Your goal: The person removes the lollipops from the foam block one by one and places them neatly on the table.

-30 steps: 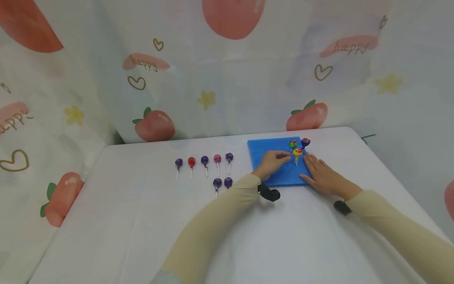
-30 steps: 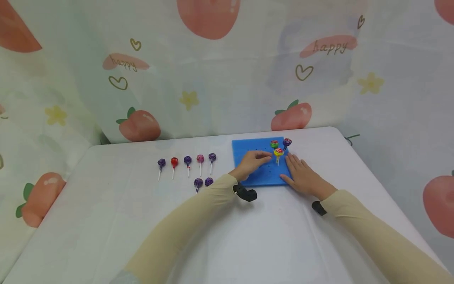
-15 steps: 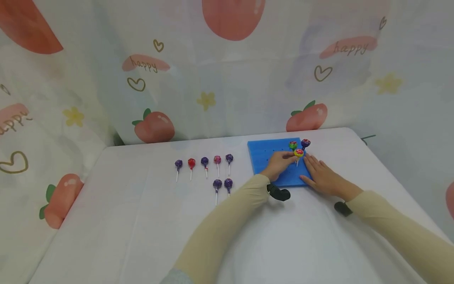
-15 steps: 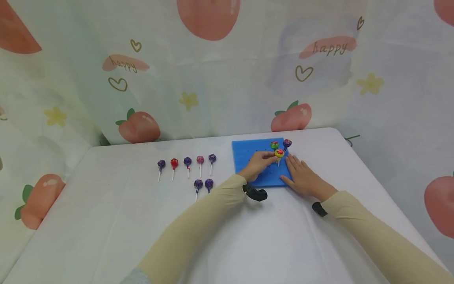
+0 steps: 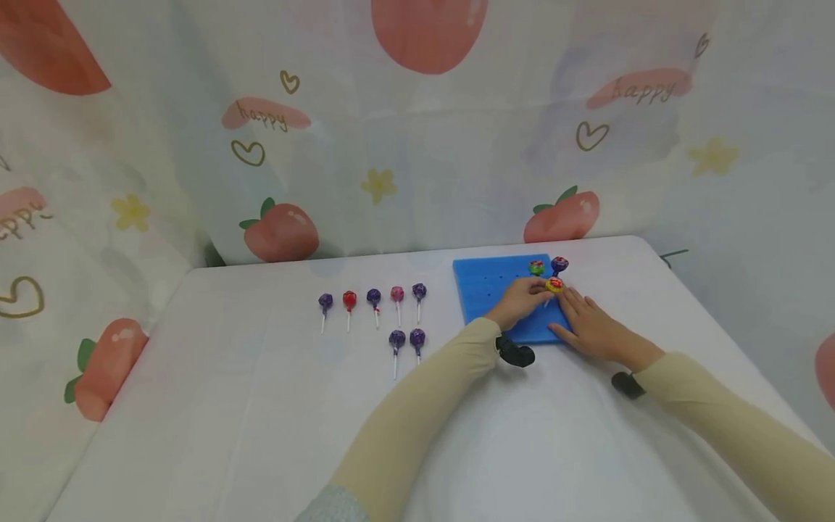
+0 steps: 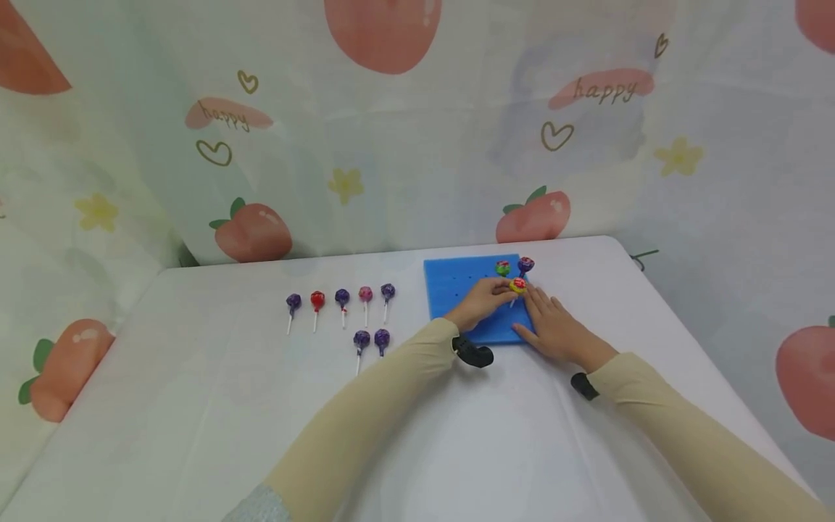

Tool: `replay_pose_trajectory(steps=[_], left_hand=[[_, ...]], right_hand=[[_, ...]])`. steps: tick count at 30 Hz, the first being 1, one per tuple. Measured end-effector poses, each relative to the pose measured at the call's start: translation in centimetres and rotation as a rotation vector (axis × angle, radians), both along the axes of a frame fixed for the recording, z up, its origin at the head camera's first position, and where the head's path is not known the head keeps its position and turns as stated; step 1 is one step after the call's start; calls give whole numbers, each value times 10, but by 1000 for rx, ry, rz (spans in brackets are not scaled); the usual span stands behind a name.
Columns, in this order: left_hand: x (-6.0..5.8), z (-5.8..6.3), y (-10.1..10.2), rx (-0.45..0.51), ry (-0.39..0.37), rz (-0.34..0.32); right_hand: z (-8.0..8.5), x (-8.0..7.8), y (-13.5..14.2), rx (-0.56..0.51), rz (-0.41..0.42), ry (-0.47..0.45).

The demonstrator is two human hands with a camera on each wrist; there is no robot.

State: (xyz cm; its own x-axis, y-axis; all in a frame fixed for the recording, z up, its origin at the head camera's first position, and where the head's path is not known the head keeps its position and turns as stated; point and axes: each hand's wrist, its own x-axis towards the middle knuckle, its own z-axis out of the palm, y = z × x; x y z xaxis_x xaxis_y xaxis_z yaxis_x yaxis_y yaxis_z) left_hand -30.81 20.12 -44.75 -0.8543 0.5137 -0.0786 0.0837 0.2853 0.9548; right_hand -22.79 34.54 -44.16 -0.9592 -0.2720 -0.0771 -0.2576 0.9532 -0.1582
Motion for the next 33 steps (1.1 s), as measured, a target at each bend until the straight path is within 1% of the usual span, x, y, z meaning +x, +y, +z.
replay_pose_trajectory(steps=[3, 9, 13, 17, 20, 22, 26, 29, 33], left_hand=[[-1, 0, -3, 50, -20, -17], [-1, 2, -7, 202, -66, -54], [-1, 3, -8, 264, -66, -56], [0, 8, -12, 355, -77, -71], [0, 14, -17, 423, -110, -93], [1, 19, -22, 439, -124, -99], [3, 28, -37, 417, -124, -129], [5, 36, -52, 405, -120, -141], [6, 44, -74, 399, -146, -140]], right_hand=[[0, 0, 0, -5, 2, -3], [-1, -1, 0, -14, 6, -7], [-2, -1, 1, -18, 14, 5], [-3, -1, 1, -15, 15, 11], [-3, -1, 1, -7, 12, 6], [-3, -1, 1, -1, 14, 7], [-3, -1, 2, 7, 17, 5], [-3, -2, 3, 4, 17, -2], [-3, -2, 3, -2, 12, -21]])
